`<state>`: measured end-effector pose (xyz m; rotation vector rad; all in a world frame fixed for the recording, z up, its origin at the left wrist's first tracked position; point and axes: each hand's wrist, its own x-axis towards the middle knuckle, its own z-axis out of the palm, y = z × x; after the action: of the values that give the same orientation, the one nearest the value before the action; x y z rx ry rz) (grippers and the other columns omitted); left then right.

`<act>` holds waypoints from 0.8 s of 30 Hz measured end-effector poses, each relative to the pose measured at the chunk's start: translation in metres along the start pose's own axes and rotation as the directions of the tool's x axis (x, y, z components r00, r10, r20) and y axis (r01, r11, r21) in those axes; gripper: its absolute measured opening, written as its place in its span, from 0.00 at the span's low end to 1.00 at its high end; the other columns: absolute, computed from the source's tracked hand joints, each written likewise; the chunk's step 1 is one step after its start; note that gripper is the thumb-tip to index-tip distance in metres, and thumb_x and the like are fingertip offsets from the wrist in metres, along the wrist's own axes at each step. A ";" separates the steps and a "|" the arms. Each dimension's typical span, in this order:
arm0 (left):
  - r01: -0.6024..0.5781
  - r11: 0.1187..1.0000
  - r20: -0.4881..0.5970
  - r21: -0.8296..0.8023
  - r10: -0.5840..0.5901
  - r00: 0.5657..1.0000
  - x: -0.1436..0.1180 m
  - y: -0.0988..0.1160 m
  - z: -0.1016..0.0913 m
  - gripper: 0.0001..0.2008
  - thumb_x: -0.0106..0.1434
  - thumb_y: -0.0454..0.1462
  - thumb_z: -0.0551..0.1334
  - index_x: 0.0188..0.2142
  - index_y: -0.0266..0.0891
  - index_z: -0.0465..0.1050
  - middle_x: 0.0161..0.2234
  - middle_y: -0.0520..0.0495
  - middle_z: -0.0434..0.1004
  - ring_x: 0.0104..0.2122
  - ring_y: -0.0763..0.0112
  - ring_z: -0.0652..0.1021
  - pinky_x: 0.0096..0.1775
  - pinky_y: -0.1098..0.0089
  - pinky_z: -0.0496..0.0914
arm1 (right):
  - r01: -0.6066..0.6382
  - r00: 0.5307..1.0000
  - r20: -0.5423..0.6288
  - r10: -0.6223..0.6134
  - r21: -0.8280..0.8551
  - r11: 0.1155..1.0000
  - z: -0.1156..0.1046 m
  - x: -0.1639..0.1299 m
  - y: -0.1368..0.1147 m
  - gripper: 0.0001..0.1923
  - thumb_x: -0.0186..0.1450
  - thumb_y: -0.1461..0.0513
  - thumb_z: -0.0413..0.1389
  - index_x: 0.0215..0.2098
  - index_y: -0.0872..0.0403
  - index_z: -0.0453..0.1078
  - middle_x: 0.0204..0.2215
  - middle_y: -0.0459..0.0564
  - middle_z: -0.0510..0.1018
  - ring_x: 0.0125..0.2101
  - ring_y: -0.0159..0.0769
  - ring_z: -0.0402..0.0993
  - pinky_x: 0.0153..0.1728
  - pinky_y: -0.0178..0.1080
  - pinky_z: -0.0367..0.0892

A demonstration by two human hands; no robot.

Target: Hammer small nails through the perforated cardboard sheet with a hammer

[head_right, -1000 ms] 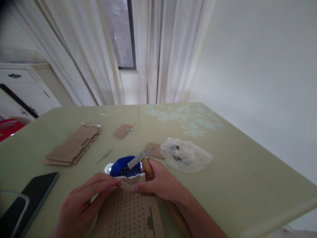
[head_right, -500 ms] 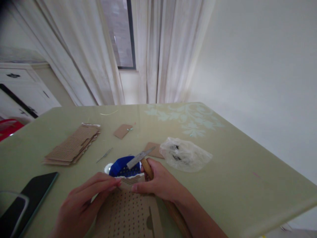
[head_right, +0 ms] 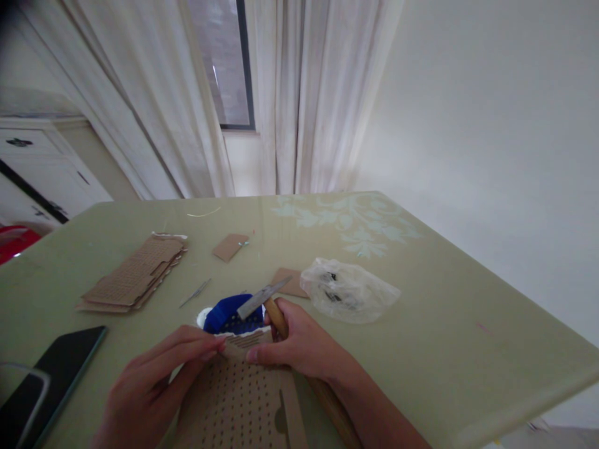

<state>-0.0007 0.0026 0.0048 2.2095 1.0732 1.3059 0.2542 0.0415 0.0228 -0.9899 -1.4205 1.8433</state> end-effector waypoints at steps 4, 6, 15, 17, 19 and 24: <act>0.005 1.000 -0.002 0.004 -0.005 1.000 0.000 0.001 -0.001 0.13 0.75 0.32 0.63 0.50 0.49 0.85 0.42 0.50 0.89 0.39 0.71 0.88 0.41 0.78 0.81 | -0.011 1.000 -0.003 0.011 0.004 1.000 0.001 0.000 -0.002 0.33 0.53 0.51 0.78 0.53 0.49 0.75 0.45 0.47 0.84 0.50 0.49 0.80 0.53 0.47 0.73; 0.005 1.000 -0.005 0.001 -0.005 1.000 0.001 0.001 -0.002 0.12 0.75 0.32 0.63 0.50 0.49 0.85 0.41 0.50 0.90 0.38 0.70 0.88 0.41 0.78 0.82 | -0.021 1.000 -0.012 0.021 -0.004 1.000 0.001 0.000 -0.002 0.33 0.54 0.50 0.78 0.53 0.49 0.75 0.45 0.47 0.84 0.49 0.49 0.80 0.53 0.47 0.73; 0.035 0.999 0.006 -0.004 -0.035 0.999 0.000 0.001 0.001 0.16 0.73 0.33 0.66 0.57 0.51 0.80 0.41 0.51 0.90 0.38 0.69 0.88 0.42 0.75 0.81 | -0.003 1.000 -0.002 0.003 -0.016 1.000 -0.001 0.000 0.002 0.34 0.56 0.52 0.77 0.57 0.49 0.74 0.47 0.47 0.83 0.52 0.49 0.79 0.53 0.46 0.72; 0.082 0.996 0.008 0.020 -0.082 0.997 0.001 0.001 0.001 0.16 0.72 0.34 0.69 0.56 0.51 0.80 0.40 0.53 0.89 0.37 0.69 0.88 0.41 0.75 0.81 | -0.005 1.000 -0.002 0.005 -0.023 1.000 -0.001 -0.001 0.000 0.34 0.57 0.50 0.77 0.57 0.49 0.73 0.47 0.48 0.83 0.52 0.49 0.79 0.54 0.47 0.72; 0.089 0.996 0.029 0.030 -0.090 0.996 0.002 0.002 0.002 0.09 0.72 0.35 0.69 0.49 0.50 0.82 0.38 0.53 0.89 0.37 0.68 0.87 0.41 0.74 0.80 | -0.002 1.000 -0.019 0.001 -0.075 0.997 -0.001 -0.002 -0.002 0.35 0.55 0.48 0.77 0.55 0.50 0.73 0.47 0.48 0.83 0.50 0.49 0.79 0.53 0.47 0.72; 0.117 0.993 0.015 -0.020 -0.116 0.993 0.000 0.003 0.008 0.04 0.73 0.36 0.67 0.43 0.49 0.82 0.39 0.53 0.88 0.38 0.69 0.85 0.43 0.73 0.78 | 0.017 0.991 -0.121 -0.055 -0.293 0.956 -0.006 -0.001 0.005 0.24 0.67 0.40 0.66 0.44 0.50 0.72 0.36 0.44 0.77 0.35 0.38 0.74 0.37 0.39 0.71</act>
<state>0.0075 0.0014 0.0029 2.1038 1.1592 1.2443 0.2596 0.0420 0.0176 -1.1940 -1.6495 1.5414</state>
